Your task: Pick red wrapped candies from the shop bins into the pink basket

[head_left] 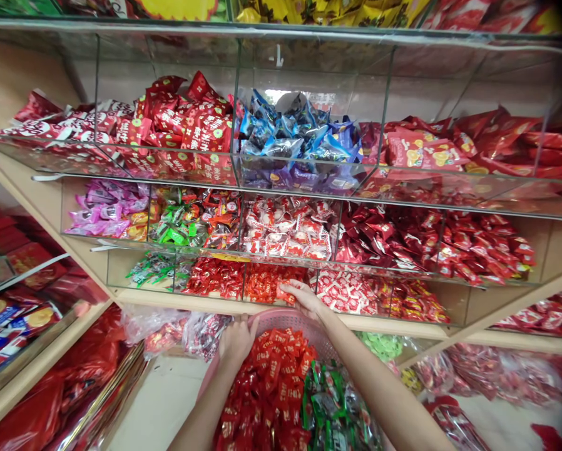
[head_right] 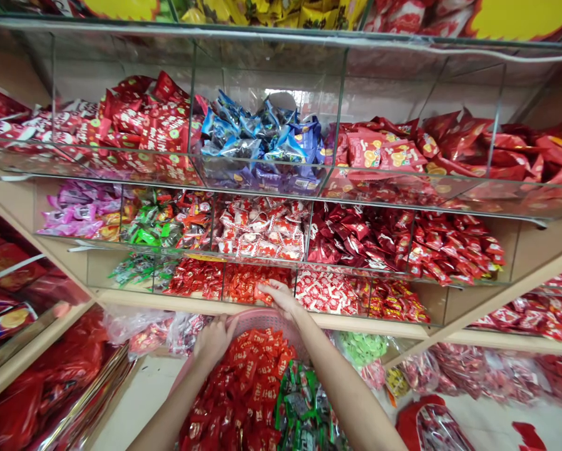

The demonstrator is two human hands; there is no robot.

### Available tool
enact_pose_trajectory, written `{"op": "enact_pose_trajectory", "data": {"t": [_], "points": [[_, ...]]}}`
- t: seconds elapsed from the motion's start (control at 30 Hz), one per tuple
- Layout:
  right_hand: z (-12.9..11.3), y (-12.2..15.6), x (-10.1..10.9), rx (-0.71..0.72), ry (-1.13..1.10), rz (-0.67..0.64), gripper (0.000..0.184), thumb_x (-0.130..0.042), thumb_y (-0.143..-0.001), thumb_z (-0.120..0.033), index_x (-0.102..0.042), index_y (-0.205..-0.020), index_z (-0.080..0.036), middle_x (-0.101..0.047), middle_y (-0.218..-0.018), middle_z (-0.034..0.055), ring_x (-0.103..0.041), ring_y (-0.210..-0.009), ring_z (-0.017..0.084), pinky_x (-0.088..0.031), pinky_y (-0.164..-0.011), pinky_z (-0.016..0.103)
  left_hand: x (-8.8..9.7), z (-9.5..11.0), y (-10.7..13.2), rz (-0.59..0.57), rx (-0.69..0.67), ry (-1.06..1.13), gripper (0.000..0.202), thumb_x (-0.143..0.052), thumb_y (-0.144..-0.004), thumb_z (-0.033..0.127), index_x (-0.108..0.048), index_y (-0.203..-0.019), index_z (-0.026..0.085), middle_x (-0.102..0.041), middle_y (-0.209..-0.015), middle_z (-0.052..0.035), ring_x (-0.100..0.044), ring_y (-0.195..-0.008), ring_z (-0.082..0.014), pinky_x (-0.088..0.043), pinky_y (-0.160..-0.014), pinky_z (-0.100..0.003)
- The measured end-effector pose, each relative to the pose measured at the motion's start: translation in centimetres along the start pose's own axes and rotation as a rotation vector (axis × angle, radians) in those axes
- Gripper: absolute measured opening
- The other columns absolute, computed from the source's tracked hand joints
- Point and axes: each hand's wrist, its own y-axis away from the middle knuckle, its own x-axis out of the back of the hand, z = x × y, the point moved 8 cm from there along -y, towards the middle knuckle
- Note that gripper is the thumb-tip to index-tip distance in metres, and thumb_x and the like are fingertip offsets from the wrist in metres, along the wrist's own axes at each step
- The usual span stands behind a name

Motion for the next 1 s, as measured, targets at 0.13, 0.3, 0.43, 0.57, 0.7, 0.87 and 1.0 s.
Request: {"op": "enact_pose_trajectory", "data": {"t": [0.13,0.3,0.43,0.57,0.7,0.87,1.0], "points": [[1.1,4.2,-0.2,0.025,0.218,-0.121,0.037,-0.074,-0.055,-0.047,-0.059,-0.073,-0.018,-0.061,-0.070,-0.0024,-0.054,-0.063,0.011,-0.042,-0.062,0.024,-0.2,-0.1,-0.1,-0.017,0.014,0.012,0.062,-0.014,-0.087,0.054,-0.056,-0.110,0.014,-0.064,-0.101,-0.0150,-0.064,-0.081,-0.0219,-0.045,-0.068,-0.030],[4.2,7.1,1.6,0.031,0.516,-0.130,0.036,-0.069,-0.061,-0.049,-0.061,-0.073,-0.016,-0.060,-0.070,-0.0011,-0.050,-0.065,0.012,-0.037,-0.060,0.024,-0.2,-0.1,-0.1,0.011,-0.002,0.019,0.062,-0.014,-0.087,0.054,-0.056,-0.110,0.015,-0.064,-0.102,-0.0141,-0.064,-0.080,-0.0229,-0.045,-0.067,-0.031],[5.7,7.4,2.7,0.022,0.647,-0.093,0.027,-0.066,-0.065,-0.042,-0.055,-0.063,-0.017,-0.048,-0.055,-0.0055,-0.037,-0.053,0.008,-0.027,-0.051,0.022,-0.2,-0.1,-0.1,0.016,-0.003,0.011,0.061,-0.014,-0.087,0.053,-0.057,-0.109,0.015,-0.064,-0.103,-0.0145,-0.064,-0.081,-0.0225,-0.045,-0.068,-0.031],[6.4,7.4,2.6,0.004,0.674,-0.104,0.021,-0.063,-0.066,-0.035,-0.054,-0.060,-0.017,-0.043,-0.053,-0.0058,-0.031,-0.052,0.007,-0.024,-0.050,0.023,-0.2,-0.1,0.0,0.025,-0.009,0.006,0.062,-0.013,-0.087,0.054,-0.056,-0.110,0.014,-0.065,-0.101,-0.0145,-0.064,-0.080,-0.0232,-0.045,-0.068,-0.032],[6.6,7.3,2.6,0.032,0.711,-0.096,0.018,-0.062,-0.064,-0.033,-0.055,-0.060,-0.017,-0.045,-0.054,-0.0050,-0.034,-0.053,0.008,-0.026,-0.051,0.023,0.0,-0.1,0.0,0.037,-0.014,0.007,0.063,-0.014,-0.087,0.055,-0.056,-0.111,0.014,-0.065,-0.100,-0.0142,-0.064,-0.079,-0.0233,-0.045,-0.067,-0.032],[6.3,7.2,3.2,0.039,0.696,-0.056,0.018,-0.065,-0.062,-0.032,-0.058,-0.065,-0.016,-0.053,-0.060,-0.0033,-0.040,-0.055,0.010,-0.032,-0.053,0.024,0.1,0.0,0.1,0.019,-0.003,-0.005,0.063,-0.014,-0.087,0.054,-0.056,-0.110,0.014,-0.065,-0.100,-0.0154,-0.064,-0.080,-0.0227,-0.045,-0.068,-0.031],[5.5,7.4,3.2,-0.002,0.561,-0.030,0.025,-0.066,-0.062,-0.039,-0.060,-0.069,-0.016,-0.060,-0.066,-0.0009,-0.048,-0.059,0.012,-0.038,-0.057,0.025,0.1,0.1,0.1,0.018,-0.009,-0.002,0.063,-0.013,-0.087,0.054,-0.056,-0.111,0.014,-0.065,-0.100,-0.0149,-0.064,-0.080,-0.0230,-0.045,-0.069,-0.032]]}}
